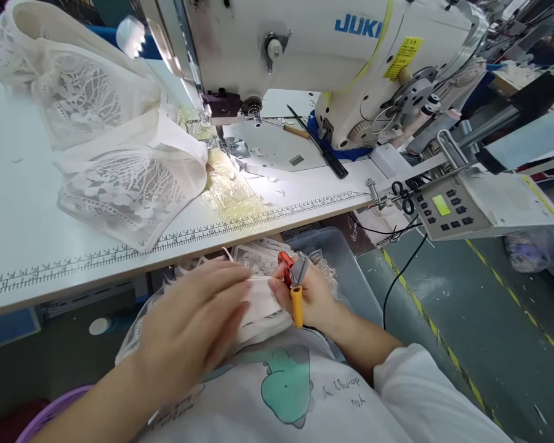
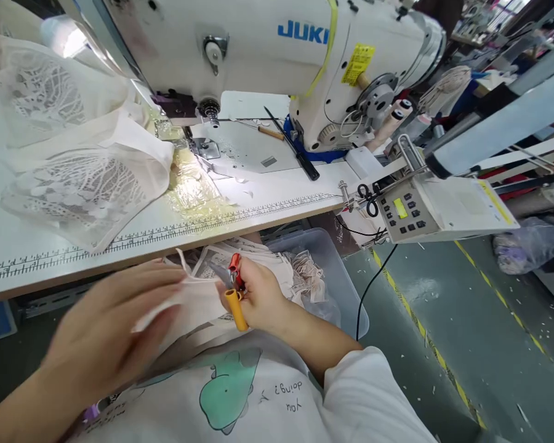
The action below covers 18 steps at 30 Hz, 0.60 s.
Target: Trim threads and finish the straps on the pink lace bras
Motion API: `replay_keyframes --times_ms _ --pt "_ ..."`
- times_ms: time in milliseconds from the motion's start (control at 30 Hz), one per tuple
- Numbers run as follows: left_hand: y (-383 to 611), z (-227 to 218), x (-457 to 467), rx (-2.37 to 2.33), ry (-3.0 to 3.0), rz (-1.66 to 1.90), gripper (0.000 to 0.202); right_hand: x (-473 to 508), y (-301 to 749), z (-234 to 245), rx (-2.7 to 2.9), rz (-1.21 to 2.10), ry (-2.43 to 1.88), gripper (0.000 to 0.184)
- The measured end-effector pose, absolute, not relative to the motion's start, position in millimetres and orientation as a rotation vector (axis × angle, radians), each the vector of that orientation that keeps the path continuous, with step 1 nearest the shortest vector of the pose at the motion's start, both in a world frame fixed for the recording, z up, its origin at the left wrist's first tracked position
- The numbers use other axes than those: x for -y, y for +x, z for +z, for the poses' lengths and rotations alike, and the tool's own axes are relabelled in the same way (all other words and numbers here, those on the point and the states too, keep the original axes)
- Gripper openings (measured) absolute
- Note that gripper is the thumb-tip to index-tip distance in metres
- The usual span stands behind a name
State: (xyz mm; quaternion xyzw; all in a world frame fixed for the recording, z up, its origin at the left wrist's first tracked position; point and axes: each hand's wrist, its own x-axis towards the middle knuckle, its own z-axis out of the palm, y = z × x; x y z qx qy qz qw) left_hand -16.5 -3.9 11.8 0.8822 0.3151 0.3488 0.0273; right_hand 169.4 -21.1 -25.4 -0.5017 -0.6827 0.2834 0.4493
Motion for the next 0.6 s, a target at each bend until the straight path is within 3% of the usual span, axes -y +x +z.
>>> replay_keyframes --times_ms 100,233,433,600 --pt "-4 14 -4 -0.786 2.83 0.784 0.013 21 170 -25 1.765 0.68 -1.182 0.013" --pt "0 8 -15 -0.895 2.401 0.473 0.026 22 171 -28 1.748 0.767 -1.185 0.016" --pt "-10 5 -21 -1.06 1.474 0.439 0.019 23 172 -34 1.577 1.061 -1.242 0.017" --pt "-13 4 -20 -1.091 1.227 0.41 0.02 25 167 -34 1.484 1.199 -1.266 0.021"
